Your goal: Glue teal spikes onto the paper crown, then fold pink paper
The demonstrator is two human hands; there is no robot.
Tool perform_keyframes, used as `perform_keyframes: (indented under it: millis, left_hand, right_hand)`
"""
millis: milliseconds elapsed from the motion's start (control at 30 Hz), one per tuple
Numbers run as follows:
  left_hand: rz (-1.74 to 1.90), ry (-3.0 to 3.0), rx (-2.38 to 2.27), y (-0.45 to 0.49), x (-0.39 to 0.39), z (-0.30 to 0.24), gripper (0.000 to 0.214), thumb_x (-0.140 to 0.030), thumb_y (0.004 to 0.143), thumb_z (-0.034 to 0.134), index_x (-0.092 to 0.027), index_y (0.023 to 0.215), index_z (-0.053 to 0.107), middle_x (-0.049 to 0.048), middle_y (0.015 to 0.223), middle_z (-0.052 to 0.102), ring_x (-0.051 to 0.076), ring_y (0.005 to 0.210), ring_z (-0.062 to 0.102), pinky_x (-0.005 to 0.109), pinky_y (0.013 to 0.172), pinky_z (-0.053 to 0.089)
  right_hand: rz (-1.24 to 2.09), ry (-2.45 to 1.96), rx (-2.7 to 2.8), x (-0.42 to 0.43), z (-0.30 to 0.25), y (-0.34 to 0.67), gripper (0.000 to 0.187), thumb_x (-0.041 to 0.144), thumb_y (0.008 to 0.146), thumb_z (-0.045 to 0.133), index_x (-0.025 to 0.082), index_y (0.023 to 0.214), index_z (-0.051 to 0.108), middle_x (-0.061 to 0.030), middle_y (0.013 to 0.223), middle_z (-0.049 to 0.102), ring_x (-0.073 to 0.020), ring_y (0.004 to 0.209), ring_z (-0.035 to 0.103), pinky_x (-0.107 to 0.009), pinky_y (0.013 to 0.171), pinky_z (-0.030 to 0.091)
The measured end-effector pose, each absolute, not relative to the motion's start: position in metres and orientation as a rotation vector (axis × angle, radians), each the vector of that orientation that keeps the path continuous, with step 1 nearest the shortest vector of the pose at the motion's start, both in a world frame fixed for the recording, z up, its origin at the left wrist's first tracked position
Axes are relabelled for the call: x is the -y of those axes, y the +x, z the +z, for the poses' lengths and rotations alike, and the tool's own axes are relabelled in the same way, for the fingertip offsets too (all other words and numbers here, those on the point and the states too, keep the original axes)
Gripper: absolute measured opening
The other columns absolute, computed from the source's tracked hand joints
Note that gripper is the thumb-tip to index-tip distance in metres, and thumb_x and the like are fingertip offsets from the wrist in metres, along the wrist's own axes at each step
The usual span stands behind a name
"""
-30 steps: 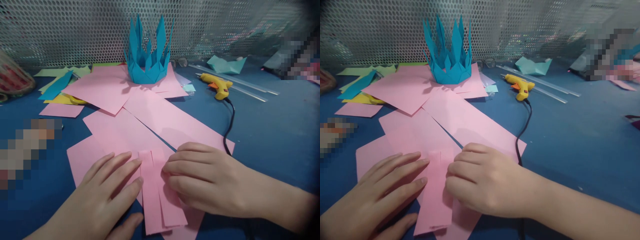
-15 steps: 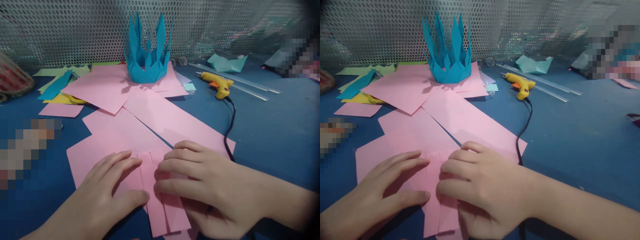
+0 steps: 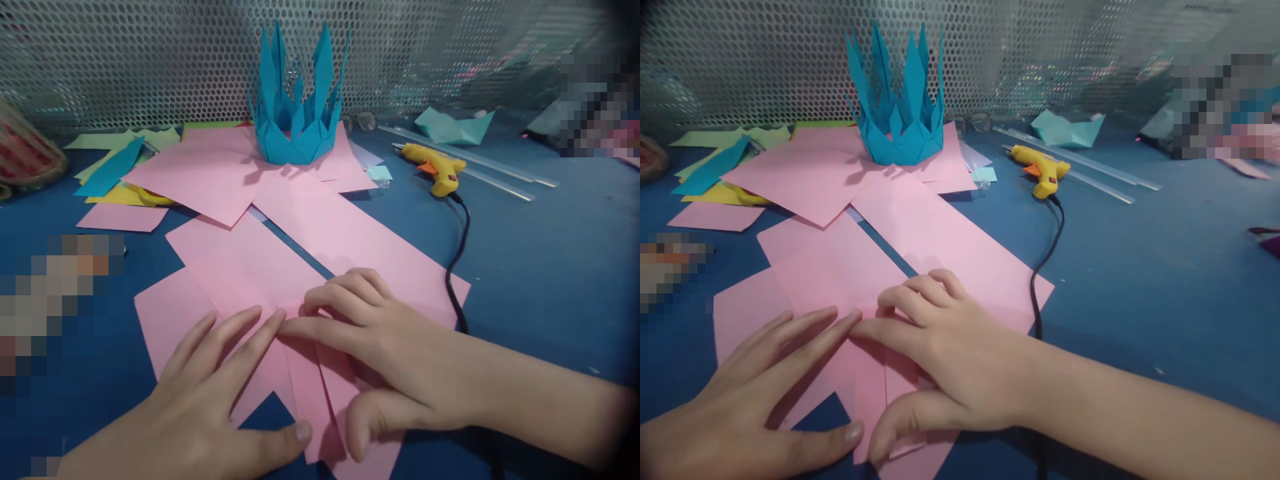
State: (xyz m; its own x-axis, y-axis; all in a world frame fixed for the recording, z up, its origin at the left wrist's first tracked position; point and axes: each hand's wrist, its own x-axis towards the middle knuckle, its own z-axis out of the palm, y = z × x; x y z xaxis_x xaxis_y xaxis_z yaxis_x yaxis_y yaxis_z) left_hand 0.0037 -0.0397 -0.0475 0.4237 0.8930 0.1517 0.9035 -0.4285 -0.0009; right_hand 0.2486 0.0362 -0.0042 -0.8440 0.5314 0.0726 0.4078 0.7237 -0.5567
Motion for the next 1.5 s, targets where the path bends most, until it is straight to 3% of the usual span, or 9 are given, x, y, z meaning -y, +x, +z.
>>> perform_keyframes:
  millis: [167, 267, 333, 533, 667, 733, 967, 1200, 1500]
  left_hand:
    - [-0.256, -2.577, 1.693, 0.005, 0.041, -0.045, 0.078, -0.061, 0.085, 0.047, -0.025, 0.152, 0.032, 0.0160, 0.140, 0.054, 0.043, 0.124, 0.049, 0.062, 0.088, 0.050]
    - [-0.349, -2.774, 1.332, 0.002, 0.037, -0.035, 0.056, -0.037, 0.087, 0.058, -0.045, 0.141, 0.045, 0.0012, 0.150, 0.047, 0.034, 0.133, 0.044, 0.056, 0.104, 0.042]
    - [-0.435, -2.834, 1.150, 0.002, 0.036, -0.031, 0.059, -0.023, 0.085, 0.060, -0.054, 0.133, 0.047, -0.0052, 0.154, 0.041, 0.029, 0.139, 0.038, 0.057, 0.112, 0.030]
    - [-0.366, -2.712, 1.389, -0.006, 0.036, -0.039, 0.063, -0.046, 0.092, 0.049, -0.026, 0.150, 0.036, 0.0063, 0.150, 0.046, 0.031, 0.144, 0.024, 0.046, 0.107, 0.042]
    - [-0.361, -2.889, 1.145, -0.014, 0.032, -0.034, 0.063, -0.029, 0.088, 0.059, -0.053, 0.141, 0.037, -0.0018, 0.158, 0.033, 0.030, 0.141, 0.034, 0.053, 0.109, 0.036]
    - [-0.348, -2.918, 1.029, -0.013, 0.030, -0.029, 0.064, -0.021, 0.087, 0.059, -0.056, 0.137, 0.039, 0.0005, 0.157, 0.035, 0.027, 0.142, 0.032, 0.055, 0.110, 0.032]
    - [-0.316, -2.888, 0.935, -0.009, 0.023, -0.019, 0.044, -0.033, 0.089, 0.059, -0.053, 0.127, 0.050, 0.0001, 0.134, 0.060, 0.020, 0.144, 0.029, 0.051, 0.119, 0.002]
    - [-0.237, -2.923, 0.792, -0.017, 0.013, -0.013, 0.070, -0.018, 0.077, 0.048, -0.012, 0.145, 0.035, 0.0100, 0.147, 0.051, 0.025, 0.141, 0.029, 0.053, 0.120, 0.000]
    - [-0.173, -2.921, 0.943, -0.012, 0.015, -0.010, 0.061, -0.034, 0.078, 0.059, -0.022, 0.137, 0.048, 0.0063, 0.146, 0.053, 0.029, 0.121, 0.050, 0.044, 0.120, -0.008]
  right_hand:
    - [0.716, -0.842, 2.678, -0.033, -0.008, 0.245, 0.074, 0.073, 0.088, 0.041, 0.020, 0.140, 0.051, -0.0080, 0.119, 0.054, -0.0236, 0.105, 0.043, -0.041, 0.099, 0.026]
    - [0.676, -0.882, 2.673, -0.031, -0.010, 0.245, 0.074, 0.067, 0.086, 0.056, 0.018, 0.141, 0.048, -0.0078, 0.120, 0.054, -0.0243, 0.106, 0.043, -0.041, 0.099, 0.027]
    - [0.652, -0.877, 2.677, -0.031, -0.011, 0.245, 0.077, 0.062, 0.084, 0.063, 0.016, 0.143, 0.045, -0.0082, 0.121, 0.054, -0.0248, 0.107, 0.042, -0.042, 0.099, 0.027]
    - [0.483, -0.711, 2.702, -0.031, -0.013, 0.248, 0.059, 0.054, 0.091, 0.057, 0.016, 0.136, 0.054, -0.0116, 0.125, 0.052, -0.0263, 0.112, 0.040, -0.045, 0.100, 0.026]
    - [0.435, -0.645, 2.707, -0.032, -0.012, 0.248, 0.051, 0.050, 0.094, 0.055, 0.014, 0.131, 0.057, -0.0126, 0.119, 0.054, -0.0265, 0.109, 0.041, -0.045, 0.096, 0.029]
    - [0.454, -0.630, 2.697, -0.033, -0.011, 0.248, 0.049, 0.048, 0.094, 0.055, 0.014, 0.129, 0.059, -0.0122, 0.116, 0.055, -0.0260, 0.108, 0.043, -0.044, 0.095, 0.031]
    - [0.532, -0.610, 2.738, -0.032, -0.010, 0.247, 0.049, 0.046, 0.096, 0.052, 0.013, 0.133, 0.053, -0.0117, 0.117, 0.060, -0.0250, 0.104, 0.049, -0.044, 0.095, 0.028]
    - [0.628, -0.531, 2.729, -0.035, -0.005, 0.248, 0.030, 0.033, 0.099, 0.051, 0.014, 0.118, 0.062, -0.0098, 0.111, 0.063, -0.0203, 0.103, 0.053, -0.041, 0.095, 0.028]
    - [0.969, 0.009, 2.832, -0.021, 0.000, 0.252, 0.016, 0.021, 0.100, 0.050, 0.017, 0.094, 0.064, 0.0037, 0.103, 0.071, -0.0089, 0.100, 0.059, -0.025, 0.101, 0.036]
